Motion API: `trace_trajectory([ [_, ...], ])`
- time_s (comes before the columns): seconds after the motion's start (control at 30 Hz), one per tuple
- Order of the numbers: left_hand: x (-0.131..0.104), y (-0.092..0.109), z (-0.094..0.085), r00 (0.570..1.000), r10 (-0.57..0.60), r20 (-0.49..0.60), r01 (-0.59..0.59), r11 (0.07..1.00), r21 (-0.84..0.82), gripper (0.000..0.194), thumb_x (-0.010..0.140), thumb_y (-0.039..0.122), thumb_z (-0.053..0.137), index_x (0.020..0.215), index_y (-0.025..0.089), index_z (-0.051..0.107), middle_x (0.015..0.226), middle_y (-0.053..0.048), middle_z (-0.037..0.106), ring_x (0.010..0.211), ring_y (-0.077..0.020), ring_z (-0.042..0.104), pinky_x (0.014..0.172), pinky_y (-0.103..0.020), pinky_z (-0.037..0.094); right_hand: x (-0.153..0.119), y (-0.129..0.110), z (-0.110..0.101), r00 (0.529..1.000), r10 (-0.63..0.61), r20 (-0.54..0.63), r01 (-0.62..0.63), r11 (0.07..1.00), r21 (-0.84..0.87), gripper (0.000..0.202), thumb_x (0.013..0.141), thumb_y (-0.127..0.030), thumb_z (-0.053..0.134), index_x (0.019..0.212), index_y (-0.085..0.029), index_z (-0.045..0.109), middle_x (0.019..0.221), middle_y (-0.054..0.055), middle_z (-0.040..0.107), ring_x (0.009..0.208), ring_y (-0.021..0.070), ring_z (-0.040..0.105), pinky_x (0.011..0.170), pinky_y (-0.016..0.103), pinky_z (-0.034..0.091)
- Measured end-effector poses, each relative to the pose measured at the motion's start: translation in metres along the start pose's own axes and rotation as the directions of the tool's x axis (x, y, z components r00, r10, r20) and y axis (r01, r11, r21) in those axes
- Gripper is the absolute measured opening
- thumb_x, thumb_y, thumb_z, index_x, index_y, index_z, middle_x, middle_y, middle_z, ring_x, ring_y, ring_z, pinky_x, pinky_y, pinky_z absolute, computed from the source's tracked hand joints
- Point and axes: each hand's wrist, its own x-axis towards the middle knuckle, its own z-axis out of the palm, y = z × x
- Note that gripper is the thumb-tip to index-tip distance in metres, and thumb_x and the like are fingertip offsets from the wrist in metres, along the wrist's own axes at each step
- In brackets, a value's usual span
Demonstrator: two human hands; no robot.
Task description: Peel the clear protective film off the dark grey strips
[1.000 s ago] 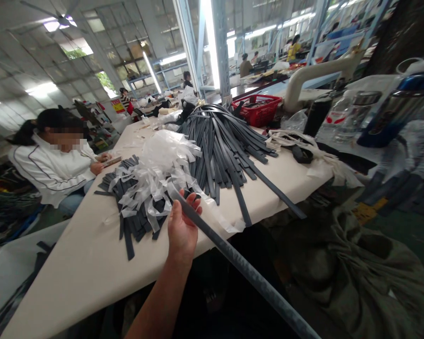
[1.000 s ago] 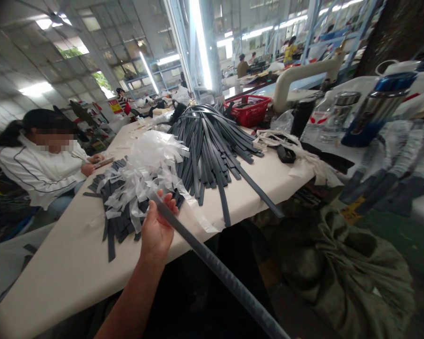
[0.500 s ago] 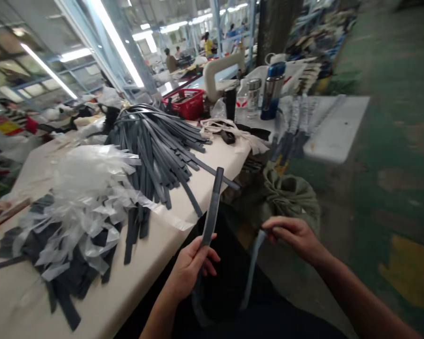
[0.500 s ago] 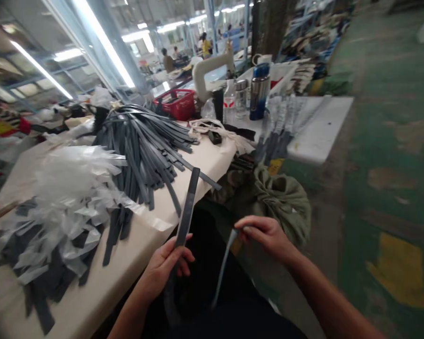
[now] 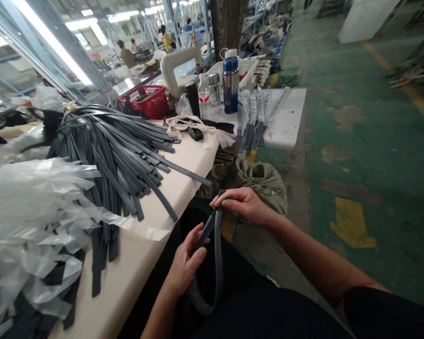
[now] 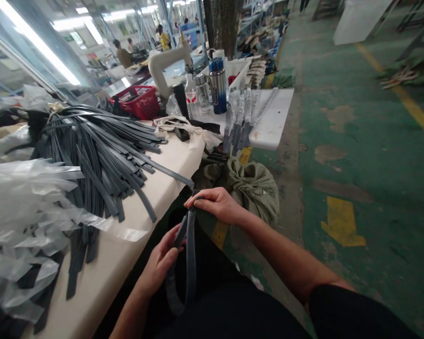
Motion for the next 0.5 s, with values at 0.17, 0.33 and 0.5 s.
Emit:
trace_trajectory([
  [0.17, 0.026, 0.025, 0.018, 0.996, 0.078, -0.036, -0.078, 0.997, 0.016, 0.038, 0.087, 0.048, 0.062, 0.108, 0.017, 0.069, 0.091, -0.007, 0.073, 0.083, -0.0205, 0.066, 0.082, -0.032, 0.05, -0.006, -0.003, 0.023, 0.995, -0.102, -0.004, 0.098, 0.967, -0.234, 0.03, 0.095, -0.042, 0.06, 0.096, -0.017, 0.076, 0.095, 0.008, 0.077, 0.087, 0.0195, 0.072, 0.079, 0.029, 0.056],
  [0.33, 0.024, 0.017, 0.035, 0.999, 0.028, -0.042, -0.023, 0.993, 0.113, 0.029, 0.089, 0.041, 0.059, 0.086, 0.016, 0.073, 0.082, -0.005, 0.074, 0.081, -0.0199, 0.067, 0.078, -0.03, 0.05, -0.015, -0.015, 0.016, 0.972, -0.224, -0.076, 0.174, 0.895, -0.411, 0.024, 0.097, -0.035, 0.058, 0.094, -0.019, 0.076, 0.091, 0.006, 0.078, 0.084, 0.0171, 0.072, 0.076, 0.027, 0.055],
  [0.5, 0.02, 0.006, 0.041, 0.991, 0.111, -0.074, -0.082, 0.944, 0.321, 0.03, 0.09, 0.04, 0.055, 0.102, 0.019, 0.073, 0.099, -0.007, 0.074, 0.094, -0.0234, 0.067, 0.089, -0.035, 0.052, -0.026, -0.028, -0.004, 0.943, -0.275, -0.189, 0.168, 0.88, -0.444, 0.016, 0.095, -0.029, 0.061, 0.094, -0.022, 0.075, 0.095, 0.005, 0.078, 0.087, 0.018, 0.072, 0.081, 0.03, 0.056],
])
